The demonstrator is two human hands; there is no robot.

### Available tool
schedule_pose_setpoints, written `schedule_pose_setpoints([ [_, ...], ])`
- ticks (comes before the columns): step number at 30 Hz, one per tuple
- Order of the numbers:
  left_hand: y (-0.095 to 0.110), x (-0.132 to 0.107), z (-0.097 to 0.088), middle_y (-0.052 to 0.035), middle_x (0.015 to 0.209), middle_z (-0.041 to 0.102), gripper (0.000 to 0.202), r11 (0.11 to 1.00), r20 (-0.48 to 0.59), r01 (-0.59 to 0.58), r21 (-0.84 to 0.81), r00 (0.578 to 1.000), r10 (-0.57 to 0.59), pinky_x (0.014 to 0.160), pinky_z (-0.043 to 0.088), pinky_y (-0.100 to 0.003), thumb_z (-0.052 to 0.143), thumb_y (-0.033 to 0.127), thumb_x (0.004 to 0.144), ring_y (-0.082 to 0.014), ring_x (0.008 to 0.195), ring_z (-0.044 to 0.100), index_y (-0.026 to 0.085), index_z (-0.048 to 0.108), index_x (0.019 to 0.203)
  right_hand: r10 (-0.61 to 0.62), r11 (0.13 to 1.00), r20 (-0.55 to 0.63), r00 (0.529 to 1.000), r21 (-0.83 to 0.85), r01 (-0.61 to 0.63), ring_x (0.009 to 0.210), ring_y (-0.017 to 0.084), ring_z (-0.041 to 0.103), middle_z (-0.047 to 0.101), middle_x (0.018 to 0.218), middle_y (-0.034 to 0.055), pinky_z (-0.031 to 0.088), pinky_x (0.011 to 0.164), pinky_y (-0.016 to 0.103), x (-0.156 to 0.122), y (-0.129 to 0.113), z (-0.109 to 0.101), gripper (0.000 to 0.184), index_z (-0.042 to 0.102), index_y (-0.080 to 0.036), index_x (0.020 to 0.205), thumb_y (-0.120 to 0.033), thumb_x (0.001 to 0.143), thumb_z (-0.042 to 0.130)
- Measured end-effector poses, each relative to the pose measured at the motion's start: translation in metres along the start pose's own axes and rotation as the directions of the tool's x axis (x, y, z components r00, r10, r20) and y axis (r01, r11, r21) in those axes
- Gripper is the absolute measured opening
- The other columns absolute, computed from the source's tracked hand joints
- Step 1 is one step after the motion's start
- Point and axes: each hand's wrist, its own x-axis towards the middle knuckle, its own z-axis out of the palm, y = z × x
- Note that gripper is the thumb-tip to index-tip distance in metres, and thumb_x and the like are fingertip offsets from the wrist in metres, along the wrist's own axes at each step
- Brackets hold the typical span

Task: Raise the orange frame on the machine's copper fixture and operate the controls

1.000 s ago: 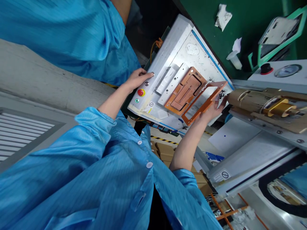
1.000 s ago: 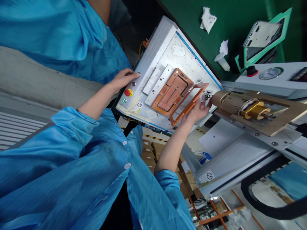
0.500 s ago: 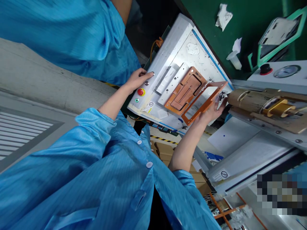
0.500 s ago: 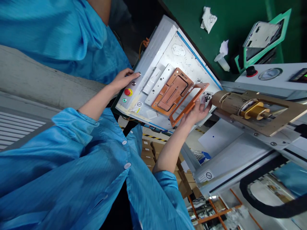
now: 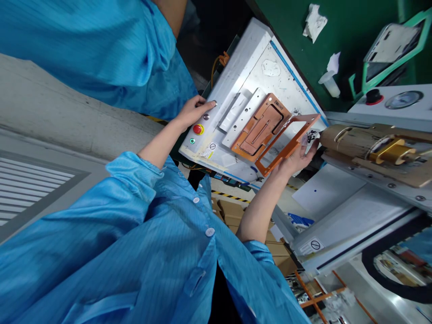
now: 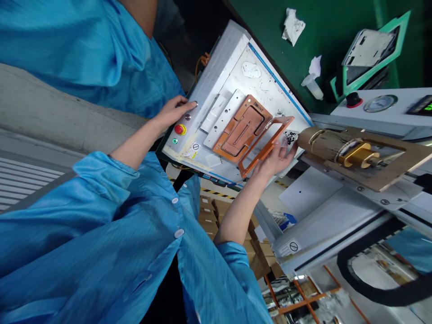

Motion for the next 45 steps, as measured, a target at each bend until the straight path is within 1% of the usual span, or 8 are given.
schedule_pose_setpoints([
  [6, 0.002, -0.001, -0.001, -0.0075, 0.107, 0.077, 0.041, 1.000, -0.003, -0.005, 0.025, 1.000, 0.006, 0.096, 0.060, -0.039, 0.098, 0.058, 0.097, -0.0291, 0.106, 0.074, 0.025, 0.074, 0.101, 0.018, 1.000, -0.051, 0.999, -0.008, -0.019, 0.153, 0.022, 0.082, 0.067, 0.181, 0.0153, 0.066, 0.132, 0.046, -0.011, -0.005, 0.006, 0.111, 0.043, -0.022, 0.185, -0.015, 0.082, 0.085],
  [10, 0.002, -0.001, -0.001, -0.0074, 0.108, 0.077, 0.041, 1.000, 0.009, -0.002, 0.026, 1.000, 0.001, 0.097, 0.061, -0.040, 0.098, 0.058, 0.097, -0.0295, 0.107, 0.075, 0.026, 0.073, 0.102, -0.045, 0.999, 0.023, 0.999, -0.024, 0.045, 0.156, 0.021, 0.080, 0.066, 0.182, 0.0178, 0.062, 0.138, 0.046, -0.034, -0.012, 0.010, 0.107, 0.046, -0.020, 0.180, -0.024, 0.083, 0.088],
  [16, 0.000, 0.000, 0.000, -0.0061, 0.107, 0.077, 0.043, 1.000, 0.012, 0.012, 0.005, 1.000, -0.012, 0.099, 0.062, -0.040, 0.100, 0.059, 0.095, -0.0288, 0.104, 0.076, 0.027, 0.073, 0.103, -0.035, 0.997, 0.017, 0.999, -0.061, 0.036, 0.163, 0.023, 0.076, 0.064, 0.184, 0.0197, 0.061, 0.141, 0.049, -0.048, -0.017, 0.015, 0.104, 0.045, -0.020, 0.178, -0.032, 0.085, 0.089],
  [23, 0.006, -0.004, 0.000, -0.0076, 0.108, 0.078, 0.041, 0.999, 0.005, 0.010, 0.032, 1.000, -0.010, 0.098, 0.062, -0.040, 0.097, 0.059, 0.098, -0.0312, 0.110, 0.076, 0.026, 0.073, 0.103, -0.013, 0.999, 0.017, 1.000, -0.042, 0.014, 0.168, 0.025, 0.072, 0.060, 0.188, 0.0200, 0.062, 0.140, 0.049, -0.043, -0.017, 0.013, 0.105, 0.045, -0.021, 0.179, -0.026, 0.084, 0.089],
  [29, 0.009, -0.006, -0.001, -0.0068, 0.102, 0.076, 0.042, 0.999, -0.006, -0.007, 0.036, 1.000, 0.008, 0.100, 0.061, -0.040, 0.099, 0.058, 0.096, -0.0313, 0.110, 0.074, 0.027, 0.071, 0.099, 0.054, 0.998, -0.068, 0.996, -0.026, -0.056, 0.162, 0.022, 0.077, 0.065, 0.184, 0.0179, 0.063, 0.136, 0.044, -0.024, -0.013, 0.013, 0.113, 0.038, -0.021, 0.187, -0.012, 0.083, 0.080],
  [35, 0.010, -0.007, -0.001, -0.0069, 0.100, 0.075, 0.047, 1.000, 0.005, 0.002, 0.021, 1.000, -0.002, 0.100, 0.061, -0.041, 0.102, 0.059, 0.093, -0.0328, 0.112, 0.074, 0.027, 0.068, 0.098, -0.073, 0.995, 0.033, 0.997, -0.061, 0.075, 0.158, 0.021, 0.079, 0.069, 0.179, 0.0145, 0.060, 0.141, 0.048, -0.037, -0.013, 0.008, 0.099, 0.047, -0.023, 0.179, -0.026, 0.088, 0.085],
  [39, 0.009, -0.006, -0.001, -0.0072, 0.101, 0.076, 0.048, 1.000, 0.007, 0.001, 0.027, 1.000, -0.001, 0.098, 0.062, -0.041, 0.101, 0.063, 0.092, -0.0338, 0.112, 0.075, 0.027, 0.070, 0.099, -0.070, 0.996, 0.028, 0.997, -0.046, 0.071, 0.160, 0.022, 0.078, 0.070, 0.176, 0.0173, 0.061, 0.137, 0.043, -0.040, -0.012, 0.006, 0.103, 0.047, -0.021, 0.177, -0.028, 0.084, 0.089],
  [45, 0.008, -0.007, -0.001, -0.0069, 0.101, 0.076, 0.046, 0.999, 0.003, -0.009, 0.031, 1.000, 0.009, 0.100, 0.062, -0.042, 0.100, 0.061, 0.094, -0.0329, 0.112, 0.075, 0.027, 0.071, 0.100, -0.065, 0.998, 0.051, 0.997, -0.005, 0.066, 0.164, 0.024, 0.075, 0.064, 0.182, 0.0190, 0.061, 0.140, 0.045, -0.045, -0.016, 0.008, 0.104, 0.046, -0.021, 0.173, -0.031, 0.082, 0.094],
])
